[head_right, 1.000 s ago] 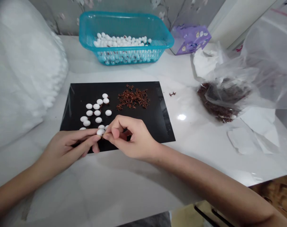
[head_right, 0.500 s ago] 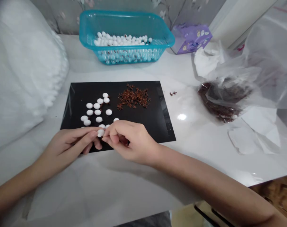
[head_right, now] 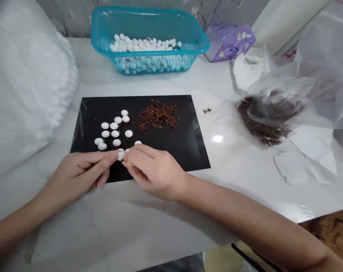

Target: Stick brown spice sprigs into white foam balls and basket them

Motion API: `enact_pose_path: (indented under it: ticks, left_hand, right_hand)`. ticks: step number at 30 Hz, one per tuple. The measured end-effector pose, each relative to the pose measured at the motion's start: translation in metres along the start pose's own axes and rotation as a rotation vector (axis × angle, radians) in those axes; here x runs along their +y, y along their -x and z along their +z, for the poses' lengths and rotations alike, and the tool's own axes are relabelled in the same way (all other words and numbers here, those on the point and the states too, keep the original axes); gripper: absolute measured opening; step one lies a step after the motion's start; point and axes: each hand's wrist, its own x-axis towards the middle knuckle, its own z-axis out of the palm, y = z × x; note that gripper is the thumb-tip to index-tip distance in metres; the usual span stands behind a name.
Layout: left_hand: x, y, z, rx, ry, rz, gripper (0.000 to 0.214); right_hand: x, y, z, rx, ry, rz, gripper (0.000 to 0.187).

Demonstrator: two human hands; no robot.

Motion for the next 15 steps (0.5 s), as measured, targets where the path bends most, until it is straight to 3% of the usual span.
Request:
enact_pose_path:
  ticks: [6, 9, 12, 15]
  left_hand:
    - [0.0009, -0.0011, -0.0005, -0.020, 0.000, 0.004, 0.048]
    - [0.0013, -0.0013, -0.0011, -0.031, 0.003, -0.001, 0.048]
    - [0.0017, -0.0012, -0.0015, -0.040, -0.003, 0.014, 0.047]
    - [0.0022, -0.0009, -0.0016, -0.034, 0.001, 0.024, 0.048]
  right_hand:
    - [-0.0009, 0.0010, -0.0005, -0.028, 0.069, 0.024, 0.020]
    - [0.0001, 0.0011, -0.0005, -0.033, 0.067, 0.076, 0.004]
    - [0.0004, 0.0009, -0.0005, -0.088, 0.081, 0.103, 0.021]
    - [-0.0003, 0.0007, -0.0005, -0.137, 0.126, 0.099, 0.024]
